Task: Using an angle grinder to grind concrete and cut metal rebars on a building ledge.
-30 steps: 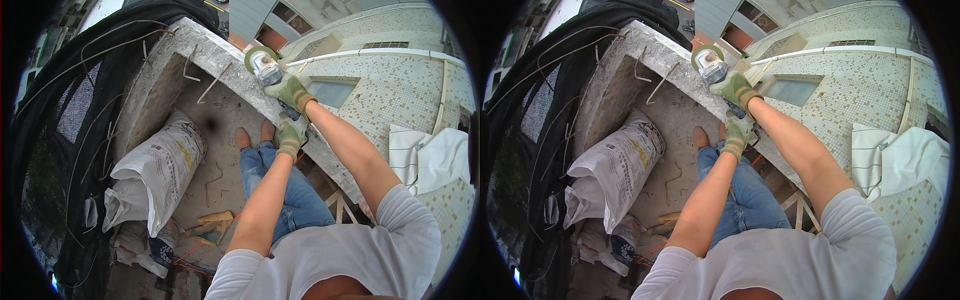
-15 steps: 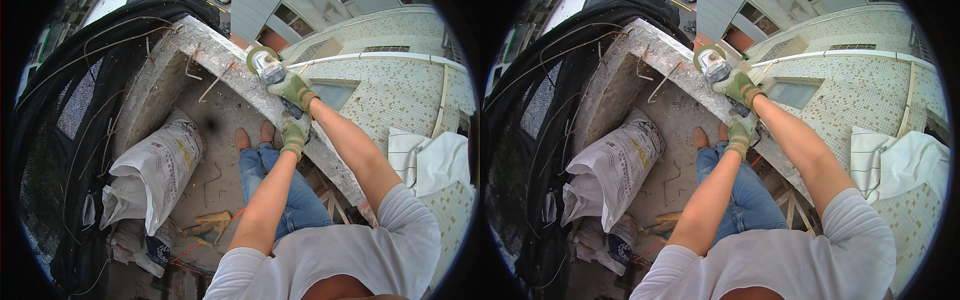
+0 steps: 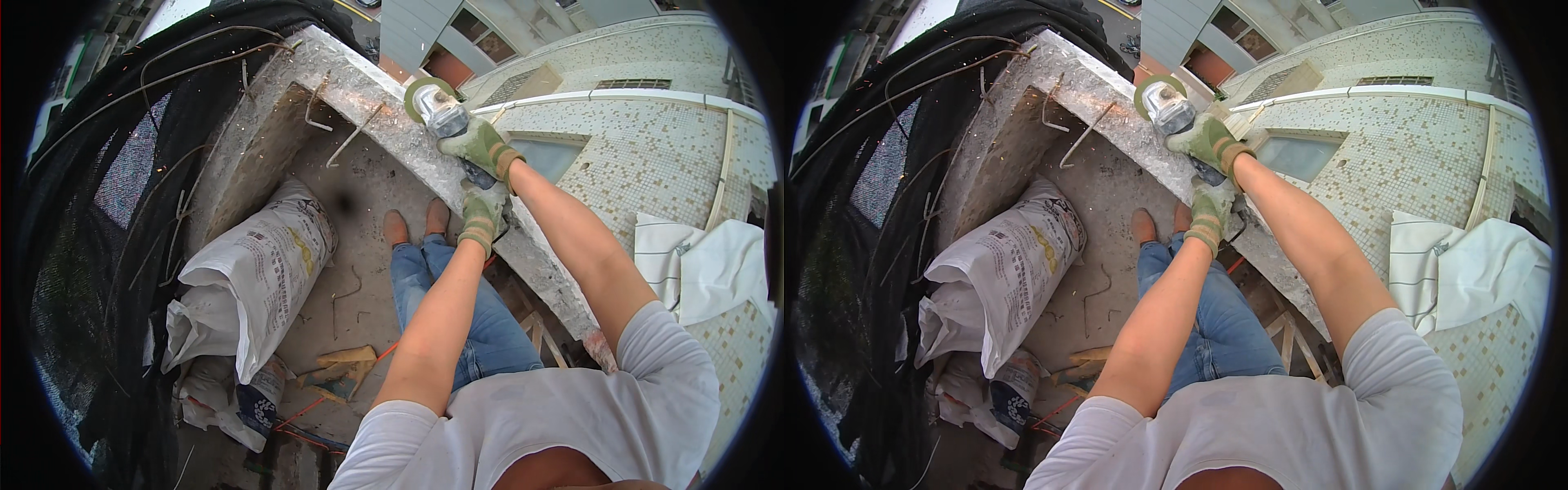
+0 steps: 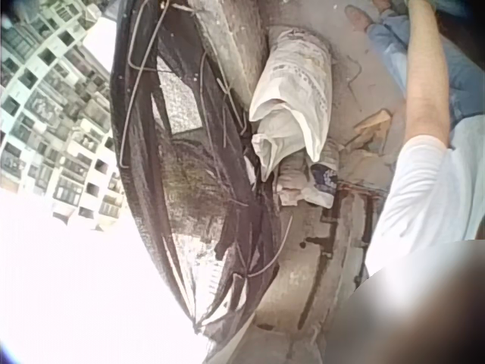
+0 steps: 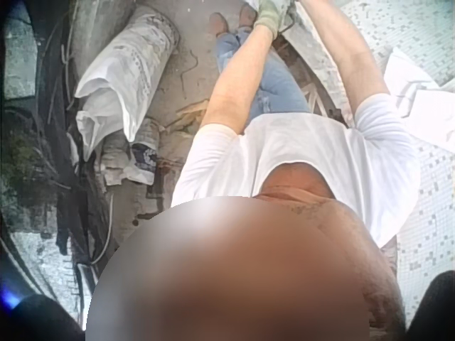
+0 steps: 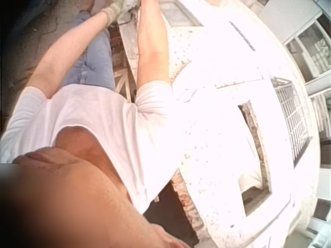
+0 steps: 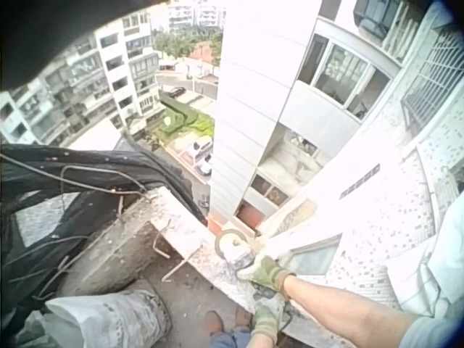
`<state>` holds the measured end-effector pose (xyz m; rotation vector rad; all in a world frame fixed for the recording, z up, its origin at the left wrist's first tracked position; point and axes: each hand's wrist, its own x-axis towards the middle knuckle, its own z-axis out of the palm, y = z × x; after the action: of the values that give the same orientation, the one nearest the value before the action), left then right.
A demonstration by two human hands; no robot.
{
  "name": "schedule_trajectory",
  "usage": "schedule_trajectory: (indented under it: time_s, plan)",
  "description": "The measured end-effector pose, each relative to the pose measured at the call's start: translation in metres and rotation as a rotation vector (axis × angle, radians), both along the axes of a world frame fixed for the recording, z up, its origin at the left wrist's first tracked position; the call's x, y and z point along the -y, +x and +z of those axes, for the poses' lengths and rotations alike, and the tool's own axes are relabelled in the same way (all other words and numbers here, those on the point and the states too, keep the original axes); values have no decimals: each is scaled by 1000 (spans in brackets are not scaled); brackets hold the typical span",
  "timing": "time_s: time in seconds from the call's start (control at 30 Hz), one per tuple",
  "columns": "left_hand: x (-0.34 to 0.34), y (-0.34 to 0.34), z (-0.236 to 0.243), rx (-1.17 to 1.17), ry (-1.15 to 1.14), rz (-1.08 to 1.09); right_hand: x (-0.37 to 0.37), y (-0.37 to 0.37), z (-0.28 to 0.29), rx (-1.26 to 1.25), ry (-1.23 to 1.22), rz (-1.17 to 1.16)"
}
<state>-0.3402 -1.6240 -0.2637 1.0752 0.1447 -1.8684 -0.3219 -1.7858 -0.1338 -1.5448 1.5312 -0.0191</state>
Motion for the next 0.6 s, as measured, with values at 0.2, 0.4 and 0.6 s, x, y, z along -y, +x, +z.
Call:
schedule_trajectory:
  time_s: [0.2, 0.4, 0.6]
  plan:
    - [25, 20, 78, 622, 124, -333, 2, 0, 0, -1, 31, 2]
    - [35, 32, 102, 576, 148, -381, 2, 1, 2, 17, -12, 20]
    - [34, 29, 98, 606, 125, -285, 3, 2, 4, -25, -1, 26]
